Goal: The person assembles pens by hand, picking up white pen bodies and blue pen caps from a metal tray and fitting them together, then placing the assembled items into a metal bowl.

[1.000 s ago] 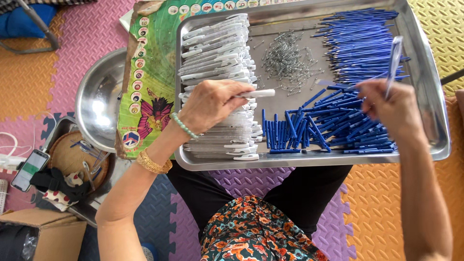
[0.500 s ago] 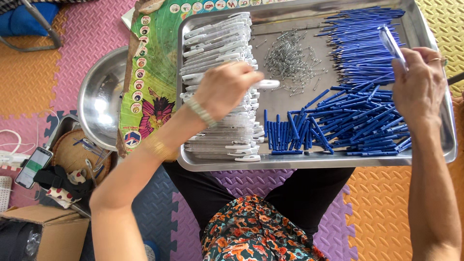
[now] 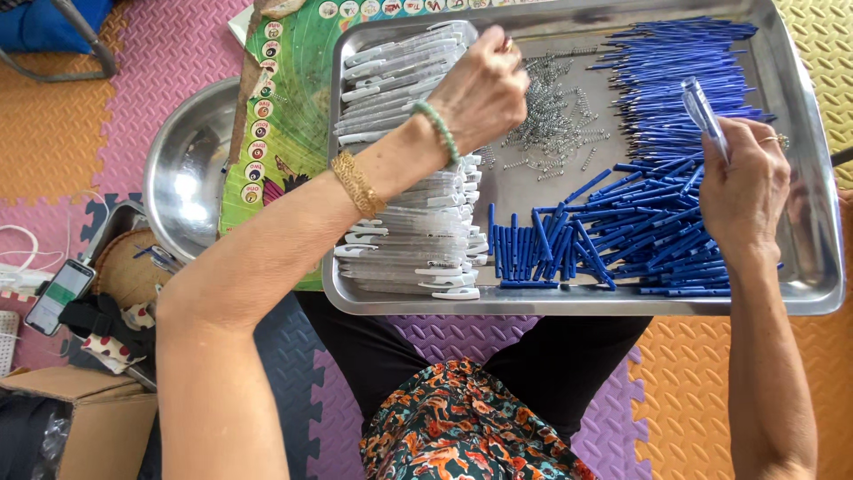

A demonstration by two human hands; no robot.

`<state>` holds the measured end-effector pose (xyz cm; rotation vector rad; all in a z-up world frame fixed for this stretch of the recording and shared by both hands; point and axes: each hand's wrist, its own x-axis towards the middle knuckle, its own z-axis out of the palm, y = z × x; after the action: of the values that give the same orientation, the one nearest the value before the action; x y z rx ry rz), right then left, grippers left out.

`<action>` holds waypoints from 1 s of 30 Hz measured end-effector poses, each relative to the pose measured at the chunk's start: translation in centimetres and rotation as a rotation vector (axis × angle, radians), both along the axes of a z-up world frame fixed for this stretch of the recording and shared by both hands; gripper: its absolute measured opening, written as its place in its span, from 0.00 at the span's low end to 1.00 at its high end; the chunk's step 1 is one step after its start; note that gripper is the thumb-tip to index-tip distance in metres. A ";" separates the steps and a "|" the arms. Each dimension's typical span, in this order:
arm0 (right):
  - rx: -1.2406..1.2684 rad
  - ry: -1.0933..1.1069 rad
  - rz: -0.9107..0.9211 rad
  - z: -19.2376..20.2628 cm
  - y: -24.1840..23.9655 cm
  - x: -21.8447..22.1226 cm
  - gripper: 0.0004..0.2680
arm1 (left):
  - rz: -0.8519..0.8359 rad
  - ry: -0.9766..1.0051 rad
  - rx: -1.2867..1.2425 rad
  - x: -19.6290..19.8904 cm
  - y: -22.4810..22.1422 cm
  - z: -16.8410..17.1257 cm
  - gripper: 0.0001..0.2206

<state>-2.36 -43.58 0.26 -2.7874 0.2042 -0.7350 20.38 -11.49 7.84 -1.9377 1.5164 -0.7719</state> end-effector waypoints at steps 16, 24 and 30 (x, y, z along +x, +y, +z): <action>0.027 -0.149 -0.053 -2.2 -2.8 -1.0 0.09 | 0.333 1.036 -0.844 12.3 13.1 -10.5 0.16; 0.017 -0.138 -0.067 -1.9 -2.4 -1.1 0.11 | 0.207 0.899 -0.846 11.3 13.2 -12.6 0.13; -0.007 -0.136 -0.098 -2.6 -3.0 -1.3 0.16 | 0.211 0.917 -0.849 10.3 13.7 -11.8 0.16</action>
<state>-3.65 -46.59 -2.35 -2.7365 0.3146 -0.9464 30.65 2.22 -3.94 -3.3528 1.4991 -0.4583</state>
